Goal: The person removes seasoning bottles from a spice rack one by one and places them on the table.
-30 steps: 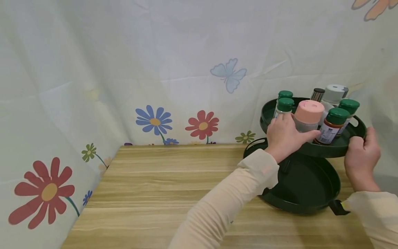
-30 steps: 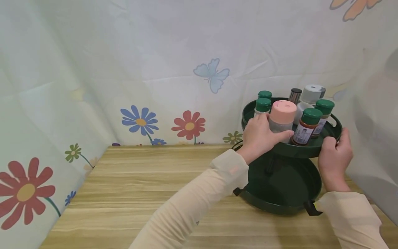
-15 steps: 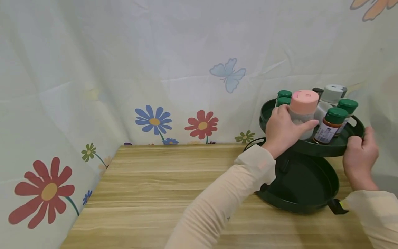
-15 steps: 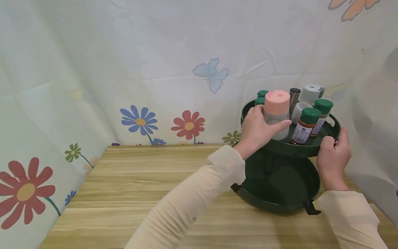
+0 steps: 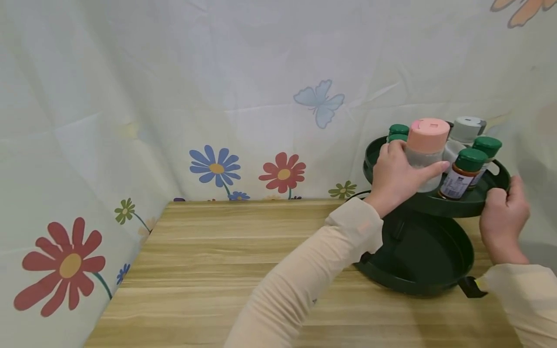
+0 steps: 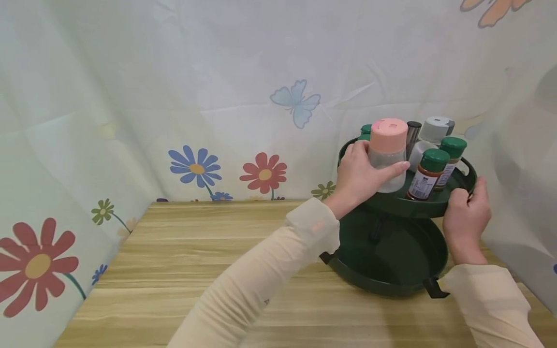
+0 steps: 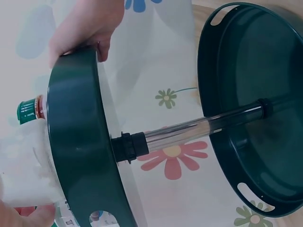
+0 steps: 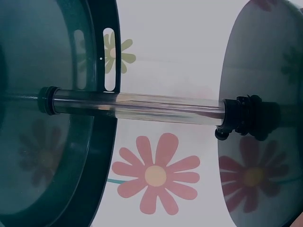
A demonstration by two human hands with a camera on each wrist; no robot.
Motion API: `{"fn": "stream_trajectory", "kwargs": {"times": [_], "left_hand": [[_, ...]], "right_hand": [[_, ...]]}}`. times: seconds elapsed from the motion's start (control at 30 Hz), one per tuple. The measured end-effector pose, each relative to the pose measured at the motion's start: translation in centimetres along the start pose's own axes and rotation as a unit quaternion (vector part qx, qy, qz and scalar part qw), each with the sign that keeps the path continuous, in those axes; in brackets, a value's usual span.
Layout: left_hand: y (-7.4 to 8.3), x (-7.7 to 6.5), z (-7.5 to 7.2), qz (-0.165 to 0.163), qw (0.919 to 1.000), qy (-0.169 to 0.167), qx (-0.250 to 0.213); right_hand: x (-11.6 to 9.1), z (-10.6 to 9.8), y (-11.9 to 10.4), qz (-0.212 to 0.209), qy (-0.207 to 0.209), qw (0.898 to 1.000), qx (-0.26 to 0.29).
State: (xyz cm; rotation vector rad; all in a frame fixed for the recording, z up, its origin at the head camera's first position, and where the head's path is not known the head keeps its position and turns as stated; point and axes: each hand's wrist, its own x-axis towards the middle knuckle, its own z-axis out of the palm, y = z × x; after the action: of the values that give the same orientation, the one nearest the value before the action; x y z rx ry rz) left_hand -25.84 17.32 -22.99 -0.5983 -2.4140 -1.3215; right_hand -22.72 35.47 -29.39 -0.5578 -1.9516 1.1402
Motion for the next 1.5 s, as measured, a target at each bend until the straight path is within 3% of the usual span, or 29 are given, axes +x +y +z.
{"fn": "stream_trajectory", "kwargs": {"times": [0.37, 0.6, 0.9, 1.17, 1.5], "left_hand": [[-0.8, -0.2, -1.0, -0.019, 0.9995, -0.001, -0.024], [-1.8, -0.3, -2.0, -0.029, 0.9984, -0.004, -0.049], [-3.6, -0.4, -3.8, -0.026, 0.9964, -0.002, -0.081], [-5.2, -1.1, -5.0, -0.019, 0.9973, -0.013, -0.07], [-7.4, -2.0, -5.9, -0.04, 0.9974, -0.036, -0.048]], "right_hand": [[-0.1, 0.1, -0.3, 0.023, -0.006, 1.0, -0.008], [-0.1, 0.1, -0.2, 0.046, -0.037, 0.998, 0.005], [-0.2, 0.4, -0.3, 0.036, -0.021, 0.999, 0.003], [-0.1, 0.1, -0.1, 0.047, -0.032, 0.998, -0.01], [-0.1, 0.2, 0.0, 0.011, -0.002, 1.0, -0.02]]}}
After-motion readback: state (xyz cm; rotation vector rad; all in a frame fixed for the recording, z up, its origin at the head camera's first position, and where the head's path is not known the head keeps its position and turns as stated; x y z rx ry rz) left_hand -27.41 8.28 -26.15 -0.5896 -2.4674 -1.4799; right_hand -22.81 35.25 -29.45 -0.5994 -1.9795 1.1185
